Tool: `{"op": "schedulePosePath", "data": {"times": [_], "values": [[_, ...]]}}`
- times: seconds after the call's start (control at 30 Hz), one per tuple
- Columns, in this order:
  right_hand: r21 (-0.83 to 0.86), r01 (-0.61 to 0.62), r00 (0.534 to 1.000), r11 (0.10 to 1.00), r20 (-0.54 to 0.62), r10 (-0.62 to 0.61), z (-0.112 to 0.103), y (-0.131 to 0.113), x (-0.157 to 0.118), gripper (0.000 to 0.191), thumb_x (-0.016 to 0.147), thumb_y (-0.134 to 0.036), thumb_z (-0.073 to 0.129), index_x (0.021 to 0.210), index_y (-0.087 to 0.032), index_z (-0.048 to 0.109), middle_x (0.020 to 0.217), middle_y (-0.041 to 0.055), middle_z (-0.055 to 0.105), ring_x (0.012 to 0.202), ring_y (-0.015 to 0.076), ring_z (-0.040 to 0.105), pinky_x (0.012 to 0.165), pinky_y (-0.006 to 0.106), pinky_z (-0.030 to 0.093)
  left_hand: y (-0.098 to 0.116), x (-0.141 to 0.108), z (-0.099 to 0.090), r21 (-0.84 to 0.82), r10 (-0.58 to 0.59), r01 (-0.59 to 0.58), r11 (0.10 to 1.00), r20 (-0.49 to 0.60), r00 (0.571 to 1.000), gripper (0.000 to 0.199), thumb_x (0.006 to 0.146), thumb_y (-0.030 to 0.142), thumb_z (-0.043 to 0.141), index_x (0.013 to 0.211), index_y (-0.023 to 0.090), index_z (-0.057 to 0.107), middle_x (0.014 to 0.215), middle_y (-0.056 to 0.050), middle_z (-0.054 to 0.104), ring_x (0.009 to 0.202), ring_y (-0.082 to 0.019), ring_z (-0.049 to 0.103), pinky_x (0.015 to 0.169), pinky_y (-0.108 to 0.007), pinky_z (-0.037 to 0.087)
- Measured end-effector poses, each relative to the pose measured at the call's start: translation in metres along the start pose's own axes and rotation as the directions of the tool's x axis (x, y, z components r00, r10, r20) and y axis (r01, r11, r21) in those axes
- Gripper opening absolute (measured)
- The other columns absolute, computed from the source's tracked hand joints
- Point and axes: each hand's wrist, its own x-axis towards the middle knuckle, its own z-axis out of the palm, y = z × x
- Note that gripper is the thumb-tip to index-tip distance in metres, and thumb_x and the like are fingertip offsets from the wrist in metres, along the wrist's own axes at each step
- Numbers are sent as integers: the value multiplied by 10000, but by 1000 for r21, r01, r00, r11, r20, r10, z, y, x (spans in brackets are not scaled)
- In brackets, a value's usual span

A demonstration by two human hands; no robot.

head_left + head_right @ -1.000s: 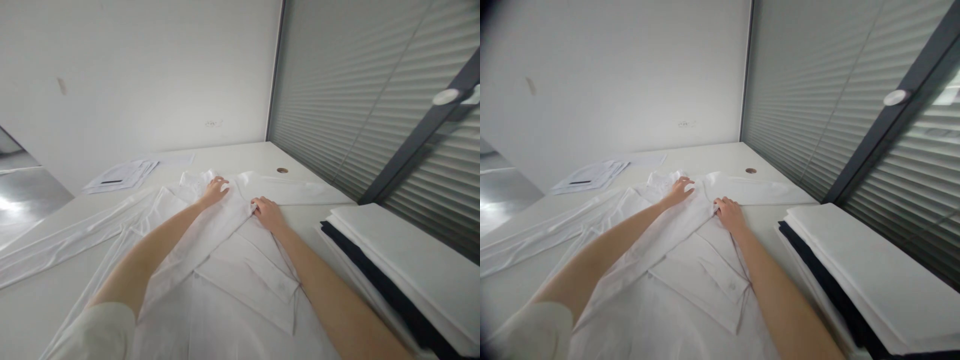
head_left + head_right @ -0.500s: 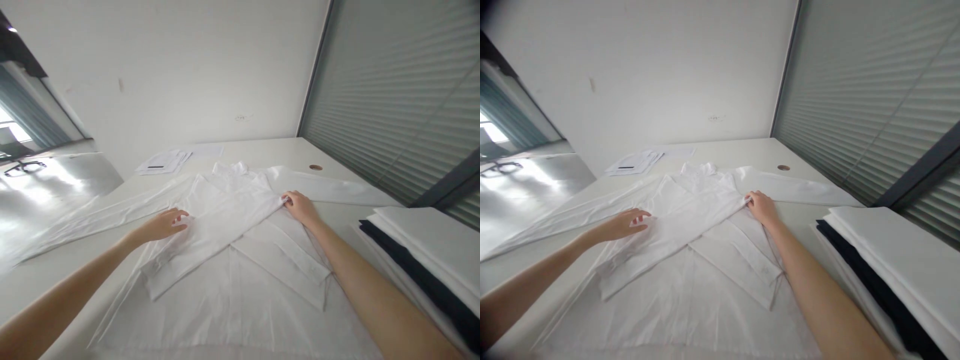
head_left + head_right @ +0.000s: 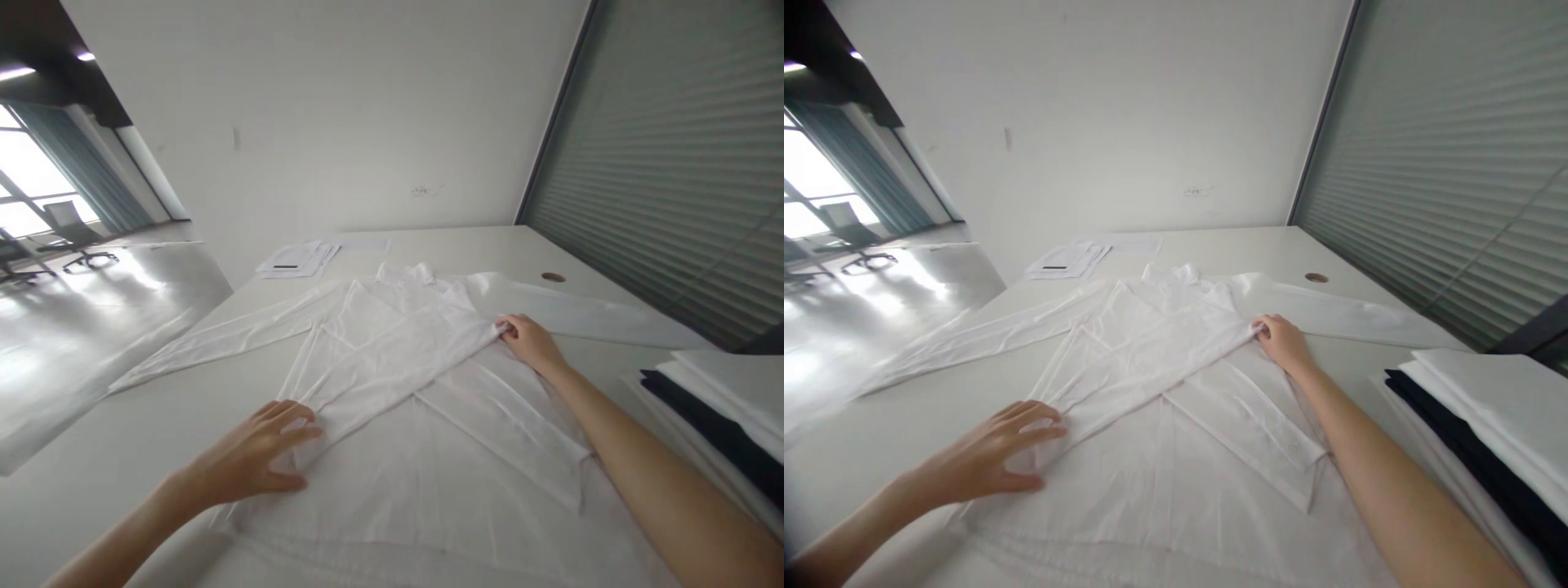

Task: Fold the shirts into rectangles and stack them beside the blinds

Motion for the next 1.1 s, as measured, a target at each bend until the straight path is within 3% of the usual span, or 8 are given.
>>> {"op": "schedulePosePath", "data": {"times": [0.1,0.2,0.4,0.5,0.63,0.8,0.97,1.1], "values": [[-9,-2,1000,1000,-4,2,0,0,0,197,816,-167,587,976,-208,695,884,51,664,734,194,624,695,286,469,-3,-8,7,80,57,-49,996,-101,993,295,935,224,585,1220,293,615,1142,-72,679,1033,-225,641,891,-386,532],[-11,-8,1000,1000,-3,8,1,2,0,191,822,-181,589,978,-211,695,880,51,657,732,196,622,690,289,468,-1,-11,9,128,128,-108,986,-155,980,209,937,98,497,994,234,645,928,-55,704,846,-188,657,803,-361,531],[8,-2,1000,1000,-11,2,4,5,0,193,824,-189,580,981,-196,692,873,60,643,735,204,611,714,304,469,15,-8,3,156,139,-117,981,-140,980,215,910,68,467,798,206,589,770,-38,655,721,-170,606,727,-355,510],[15,-3,1000,1000,-15,3,3,4,-1,195,831,-193,565,981,-193,689,878,63,642,741,209,610,718,310,468,14,-3,1,143,115,-97,985,-123,986,168,915,171,523,766,213,586,762,-36,650,717,-174,606,724,-364,509],[17,4,1000,1000,-7,-4,1,2,-2,202,832,-185,558,991,-189,683,881,67,641,752,209,608,724,307,465,2,17,2,136,52,-33,990,-143,988,98,956,283,557,933,215,624,942,-61,696,844,-200,650,780,-379,518],[11,52,998,999,-43,-52,-2,-1,-4,192,834,-181,560,992,-181,670,899,66,636,753,202,610,717,298,460,-10,72,14,82,46,-29,996,-213,976,245,1021,298,465,1224,246,592,1202,-73,678,1107,-215,641,941,-395,513],[-32,97,995,995,-20,-97,-4,2,-6,129,822,-174,569,884,-176,682,894,69,640,788,206,614,726,296,463,-10,121,42,19,-13,15,1000,-124,992,501,1035,467,389,1498,276,384,1535,-82,430,1443,-269,357,1150,-463,365],[-105,90,996,990,-18,-92,-8,0,-7,177,823,-157,546,841,-177,721,927,89,667,865,235,624,796,333,475,-8,129,62,75,-53,55,996,-37,998,650,987,598,404,1550,287,310,1609,-76,300,1500,-352,176,1187,-526,275]]}}
